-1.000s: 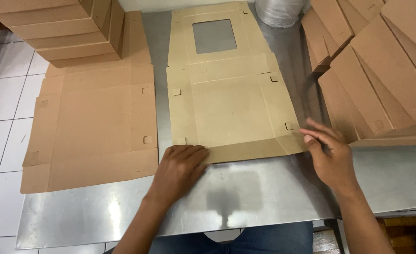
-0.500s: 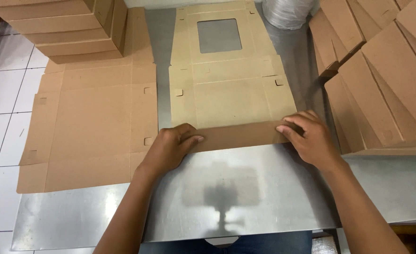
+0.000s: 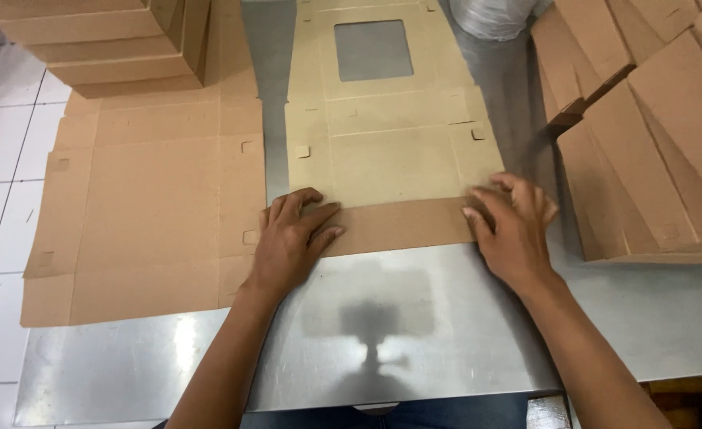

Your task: The person folds and assembles flat cardboard box blanks on a metal table. They fold the side flaps, tuck tabs into slots, and press the seams to form a box with a clear window. The process is repeated for multiple units.

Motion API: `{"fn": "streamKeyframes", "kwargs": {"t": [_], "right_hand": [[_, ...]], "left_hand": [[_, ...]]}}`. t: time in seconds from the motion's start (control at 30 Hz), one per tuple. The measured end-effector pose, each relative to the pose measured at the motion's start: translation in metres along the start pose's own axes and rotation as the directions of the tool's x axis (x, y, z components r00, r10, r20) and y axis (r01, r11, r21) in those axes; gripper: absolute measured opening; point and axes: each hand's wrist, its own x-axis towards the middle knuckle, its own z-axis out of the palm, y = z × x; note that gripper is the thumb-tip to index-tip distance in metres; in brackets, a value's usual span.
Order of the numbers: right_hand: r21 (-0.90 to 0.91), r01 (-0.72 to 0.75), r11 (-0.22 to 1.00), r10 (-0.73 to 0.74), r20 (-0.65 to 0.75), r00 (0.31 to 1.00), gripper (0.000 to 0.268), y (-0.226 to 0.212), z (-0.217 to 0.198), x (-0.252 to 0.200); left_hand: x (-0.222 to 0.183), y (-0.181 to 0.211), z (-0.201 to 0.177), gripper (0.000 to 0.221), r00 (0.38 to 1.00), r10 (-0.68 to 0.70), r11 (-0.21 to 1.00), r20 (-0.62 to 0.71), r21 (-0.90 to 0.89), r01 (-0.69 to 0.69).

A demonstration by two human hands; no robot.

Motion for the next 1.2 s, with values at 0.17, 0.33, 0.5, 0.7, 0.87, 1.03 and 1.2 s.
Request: {"fn": "streamKeyframes", "kwargs": {"t": [0.17, 0.33, 0.5, 0.7, 0.87, 1.03, 1.2], "right_hand": [[-0.033, 0.333, 0.943, -0.325, 0.147, 0.934, 0.024, -0.060, 0.016, -0.016], [0.006, 0.553, 0.833, -0.549, 0.130, 0.826, 0.029, -0.117, 0.052, -0.027], [0.019, 0.591, 0.807, -0.588, 0.125, 0.799, 0.029, -0.166, 0.064, -0.036], [-0.003, 0.559, 0.829, -0.554, 0.117, 0.824, 0.030, -0.159, 0.048, -0.034], [-0.099, 0.540, 0.836, -0.535, 0.071, 0.842, 0.027, -0.132, 0.041, -0.038], [-0.150, 0.502, 0.852, -0.502, 0.038, 0.864, 0.027, -0.107, 0.021, -0.040], [-0.173, 0.422, 0.890, -0.416, 0.071, 0.907, 0.031, -0.079, -0.003, -0.047]], "left_hand": [[0.003, 0.004, -0.005, 0.024, 0.998, -0.059, 0.998, 0.022, -0.028, 0.060], [0.003, 0.006, -0.008, 0.022, 0.997, -0.072, 0.997, 0.029, -0.036, 0.073], [0.002, 0.001, -0.004, 0.023, 0.999, -0.044, 0.999, 0.009, -0.026, 0.045], [0.003, 0.002, -0.003, 0.023, 0.999, -0.051, 0.999, 0.019, -0.010, 0.051], [0.005, 0.006, -0.007, 0.023, 0.998, -0.060, 0.998, 0.032, -0.004, 0.060], [0.005, 0.007, -0.007, 0.022, 0.998, -0.058, 0.998, 0.028, -0.007, 0.059], [0.004, 0.011, -0.008, 0.022, 0.999, -0.048, 0.999, 0.010, 0.021, 0.047]]}}
